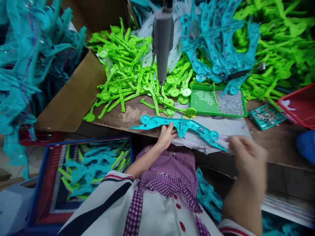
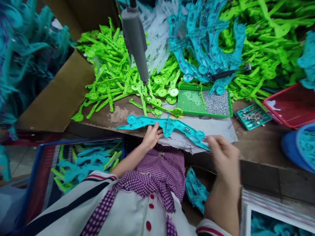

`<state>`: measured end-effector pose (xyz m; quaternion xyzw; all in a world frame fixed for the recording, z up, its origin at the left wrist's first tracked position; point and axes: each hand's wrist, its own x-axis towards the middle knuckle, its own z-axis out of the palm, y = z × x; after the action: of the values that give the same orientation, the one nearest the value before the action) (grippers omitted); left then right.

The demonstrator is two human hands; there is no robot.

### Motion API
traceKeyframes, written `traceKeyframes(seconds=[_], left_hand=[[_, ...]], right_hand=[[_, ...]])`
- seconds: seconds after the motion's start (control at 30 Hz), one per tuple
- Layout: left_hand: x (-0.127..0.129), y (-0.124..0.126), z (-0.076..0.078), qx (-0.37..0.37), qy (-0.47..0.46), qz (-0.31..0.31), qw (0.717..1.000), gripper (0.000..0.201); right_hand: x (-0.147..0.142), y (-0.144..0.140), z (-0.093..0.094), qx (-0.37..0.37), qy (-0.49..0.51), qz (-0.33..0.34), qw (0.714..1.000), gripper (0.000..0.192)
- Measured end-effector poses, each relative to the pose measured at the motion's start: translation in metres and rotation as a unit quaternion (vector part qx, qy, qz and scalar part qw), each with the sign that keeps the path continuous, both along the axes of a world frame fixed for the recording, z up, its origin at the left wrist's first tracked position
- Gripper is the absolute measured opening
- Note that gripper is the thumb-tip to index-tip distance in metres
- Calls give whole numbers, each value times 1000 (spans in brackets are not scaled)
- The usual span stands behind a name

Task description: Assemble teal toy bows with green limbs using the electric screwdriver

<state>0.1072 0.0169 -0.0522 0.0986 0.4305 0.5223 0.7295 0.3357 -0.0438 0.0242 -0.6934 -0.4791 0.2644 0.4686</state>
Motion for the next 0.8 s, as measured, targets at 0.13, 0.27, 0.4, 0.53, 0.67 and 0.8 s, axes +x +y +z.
traceKeyframes(seconds=[0.13,0.27,0.4,0.53,0.67,0.8], left_hand=[[-4,-3,0,21,-7,-25,999,59],[-6,-5,0,28,-20,-30,999,64],[-6,-4,-3,48,-22,-28,998,68],[-7,-4,-3,71,-33,-46,996,69],[-7,-4,0,65,-28,-52,996,66],[-7,-5,2,59,-24,-46,997,65]], right_hand=[[-44,24,-37,-106,-153,80,979,62],[-74,27,-57,-121,-287,34,950,65],[-82,19,-57,-152,-325,32,933,60],[-82,20,-56,-178,-277,46,943,53],[-84,25,-53,-201,-258,62,943,48],[-84,26,-52,-218,-264,61,938,44]])
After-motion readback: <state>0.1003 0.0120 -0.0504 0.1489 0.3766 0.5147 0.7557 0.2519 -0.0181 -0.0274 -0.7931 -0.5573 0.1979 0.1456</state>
